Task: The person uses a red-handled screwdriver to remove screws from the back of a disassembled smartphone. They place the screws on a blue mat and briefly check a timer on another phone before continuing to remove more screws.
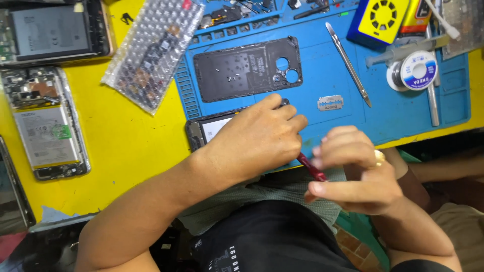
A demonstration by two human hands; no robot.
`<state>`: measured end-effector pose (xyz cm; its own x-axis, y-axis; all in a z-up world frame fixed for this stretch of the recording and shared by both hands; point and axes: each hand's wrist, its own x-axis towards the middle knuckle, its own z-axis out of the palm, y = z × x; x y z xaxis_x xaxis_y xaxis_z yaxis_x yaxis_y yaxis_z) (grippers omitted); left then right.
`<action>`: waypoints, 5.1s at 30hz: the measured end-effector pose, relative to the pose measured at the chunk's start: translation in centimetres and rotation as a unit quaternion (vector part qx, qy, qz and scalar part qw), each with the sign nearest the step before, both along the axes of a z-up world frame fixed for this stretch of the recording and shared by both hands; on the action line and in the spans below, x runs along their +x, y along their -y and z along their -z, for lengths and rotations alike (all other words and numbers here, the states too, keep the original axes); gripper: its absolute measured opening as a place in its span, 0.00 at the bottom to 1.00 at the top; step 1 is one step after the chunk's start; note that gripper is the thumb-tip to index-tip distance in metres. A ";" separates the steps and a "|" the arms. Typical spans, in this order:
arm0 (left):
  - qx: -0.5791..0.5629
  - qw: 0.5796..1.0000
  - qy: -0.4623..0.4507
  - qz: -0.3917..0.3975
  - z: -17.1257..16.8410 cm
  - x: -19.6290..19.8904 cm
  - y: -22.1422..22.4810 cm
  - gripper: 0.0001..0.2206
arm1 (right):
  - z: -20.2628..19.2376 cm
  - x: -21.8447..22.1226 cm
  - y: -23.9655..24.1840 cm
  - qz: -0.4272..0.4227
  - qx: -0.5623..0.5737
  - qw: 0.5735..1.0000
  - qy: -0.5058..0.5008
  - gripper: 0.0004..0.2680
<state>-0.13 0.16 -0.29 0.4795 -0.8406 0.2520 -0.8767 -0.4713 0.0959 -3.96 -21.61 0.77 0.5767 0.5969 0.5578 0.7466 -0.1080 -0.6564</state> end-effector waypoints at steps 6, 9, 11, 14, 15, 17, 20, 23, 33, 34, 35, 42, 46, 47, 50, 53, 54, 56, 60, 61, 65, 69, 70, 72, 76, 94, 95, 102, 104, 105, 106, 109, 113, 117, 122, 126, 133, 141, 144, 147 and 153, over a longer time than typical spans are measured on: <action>-0.041 0.999 0.027 -0.017 0.7 -0.5 0.5 0.13 | 1.1 -0.2 0.9 -0.018 0.047 0.999 -0.014 0.10; -0.039 0.998 0.031 -0.025 0.8 -0.9 1.0 0.11 | 1.4 -0.6 1.2 -0.021 0.064 0.997 -0.026 0.08; -0.028 0.999 0.034 -0.030 1.0 -1.3 1.5 0.10 | 1.9 -1.1 1.5 0.000 0.081 0.997 -0.020 0.07; -0.043 0.997 0.048 -0.031 1.4 -1.7 2.0 0.11 | 3.0 -1.0 2.4 0.088 0.145 0.985 -0.025 0.03; -0.033 0.998 0.057 -0.022 1.5 -1.7 2.1 0.11 | 3.4 -0.4 2.6 0.099 0.172 0.980 0.000 0.08; -0.023 0.997 0.070 -0.011 1.7 -1.5 2.1 0.11 | 4.1 0.6 2.7 0.112 0.200 0.973 0.029 0.13; -0.029 0.997 0.069 -0.016 1.5 -0.2 1.0 0.11 | 4.7 1.4 2.8 0.188 0.189 0.963 0.035 0.11; -0.004 1.000 -0.022 -0.002 -0.2 2.4 -1.8 0.04 | 4.8 1.5 3.1 0.191 0.070 0.979 -0.012 0.17; 0.063 0.983 -0.024 -0.169 0.5 7.1 -7.9 0.06 | 4.7 2.8 1.3 0.141 0.094 0.984 -0.056 0.26; 0.060 0.984 -0.015 -0.167 0.8 7.1 -8.0 0.07 | 4.8 2.8 1.2 0.139 0.096 0.984 -0.061 0.26; 0.060 0.984 -0.015 -0.165 0.9 7.0 -8.2 0.07 | 4.6 2.9 1.1 0.140 0.096 0.984 -0.061 0.26; -0.022 0.975 -0.089 -0.200 -2.1 4.6 -8.4 0.03 | 3.7 4.3 0.9 0.134 0.082 0.986 -0.057 0.24; 0.078 0.951 -0.225 -0.199 -3.4 1.3 -6.6 0.20 | 3.6 4.6 1.2 0.136 0.065 0.986 -0.073 0.22; 0.080 0.951 -0.224 -0.198 -2.9 0.6 -6.4 0.20 | 3.4 4.4 1.1 0.138 0.066 0.985 -0.073 0.22; 0.065 0.975 -0.111 -0.182 -1.4 -1.0 -5.6 0.28 | 2.9 4.1 0.6 0.149 0.061 0.979 -0.126 0.22; -0.006 0.989 0.010 -0.148 -0.9 -0.7 -4.2 0.05 | 3.0 4.3 0.1 0.152 0.065 0.978 -0.130 0.22; 0.009 0.991 0.023 -0.130 -0.8 -0.4 -3.6 0.05 | 3.4 4.4 0.0 0.157 0.078 0.977 -0.124 0.21; 0.024 0.993 0.037 -0.110 -0.4 0.2 -2.4 0.07 | 4.1 4.7 -0.1 0.163 0.093 0.975 -0.117 0.21; 0.041 0.995 0.057 -0.077 -0.2 1.3 -0.5 0.08 | 5.0 5.0 -0.1 0.204 0.157 0.961 -0.104 0.19; 0.054 0.995 0.050 -0.070 -0.2 1.5 -0.1 0.08 | 5.1 5.0 -0.1 0.222 0.173 0.954 -0.103 0.19; 0.080 0.994 0.054 -0.059 -0.5 1.9 1.8 0.07 | 4.7 5.0 0.3 0.253 0.194 0.943 -0.093 0.18; 0.145 0.988 0.027 -0.036 -0.6 1.9 3.6 0.08 | 4.7 5.0 0.6 0.268 0.210 0.935 -0.099 0.18; 0.161 0.986 0.027 -0.028 -0.4 1.8 4.0 0.08 | 4.7 5.0 0.6 0.267 0.213 0.935 -0.100 0.18; 0.149 0.987 0.047 -0.027 0.9 2.0 4.0 0.09 | 4.7 5.0 0.7 0.271 0.218 0.932 -0.098 0.18; 0.129 0.991 0.023 -0.001 1.3 3.4 3.0 0.09 | 4.6 5.1 0.9 0.284 0.233 0.925 -0.101 0.18; 0.124 0.990 -0.069 -0.021 -1.7 6.8 -0.7 0.04 | 4.3 5.3 1.0 0.274 0.240 0.926 -0.098 0.18; 0.124 0.990 -0.069 -0.020 -1.5 6.9 -0.1 0.04 | 4.3 5.3 1.0 0.275 0.239 0.926 -0.098 0.18; 0.241 0.968 -0.069 0.002 -1.3 7.2 2.6 0.08 | 4.4 5.3 1.1 0.275 0.242 0.925 -0.099 0.18; 0.270 0.960 -0.079 0.001 -1.6 7.0 3.5 0.08 | 4.4 5.3 1.1 0.274 0.243 0.925 -0.102 0.18; 0.290 0.954 -0.079 -0.002 -1.6 6.8 3.9 0.10 | 4.4 5.3 1.1 0.273 0.241 0.926 -0.100 0.18; 0.310 0.948 -0.079 -0.007 -1.7 6.6 4.4 0.11 | 4.4 5.3 1.1 0.272 0.239 0.927 -0.099 0.18; 0.320 0.943 -0.086 -0.028 -1.1 6.1 5.7 0.12 | 4.3 5.3 1.1 0.270 0.237 0.929 -0.093 0.18; 0.382 0.919 -0.093 -0.034 -2.4 5.4 7.2 0.15 | 4.5 5.3 1.1 0.274 0.242 0.926 -0.096 0.19; 0.357 0.931 -0.073 -0.032 -0.3 5.6 7.0 0.14 | 4.2 5.4 1.1 0.276 0.238 0.927 -0.089 0.18; 0.258 0.963 -0.056 -0.056 -0.7 6.5 3.2 0.10 | 4.2 5.3 1.1 0.281 0.239 0.925 -0.091 0.17; 0.179 0.975 0.004 -0.130 -1.6 7.7 -2.4 0.05 | 4.3 5.3 1.0 0.287 0.227 0.927 -0.081 0.17; 0.100 0.971 -0.062 -0.207 -1.6 6.8 -6.4 0.07 | 5.2 5.7 1.0 0.262 0.209 0.939 -0.073 0.18; 0.140 0.968 -0.073 -0.196 -2.3 -0.9 -3.7 0.38 | 5.2 5.2 0.3 0.166 0.182 0.963 -0.112 0.20; 0.136 0.969 -0.045 -0.201 -1.8 -1.4 -3.8 0.41 | 4.1 5.5 -0.5 0.111 0.136 0.979 -0.102 0.19; 0.094 0.962 -0.160 -0.203 -1.8 -0.1 -3.7 0.42 | 2.1 7.2 -0.6 0.112 0.049 0.990 -0.066 0.20; -0.012 0.875 -0.420 -0.242 -4.4 1.6 -4.7 0.22 | 0.2 9.6 -1.3 0.156 -0.153 0.973 -0.074 0.16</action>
<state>1.48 4.84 4.09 0.8022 -0.4872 -0.3451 -0.1908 -0.7569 0.6250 5.64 -20.30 0.53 0.8173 0.5044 0.2785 0.5457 -0.5224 -0.6552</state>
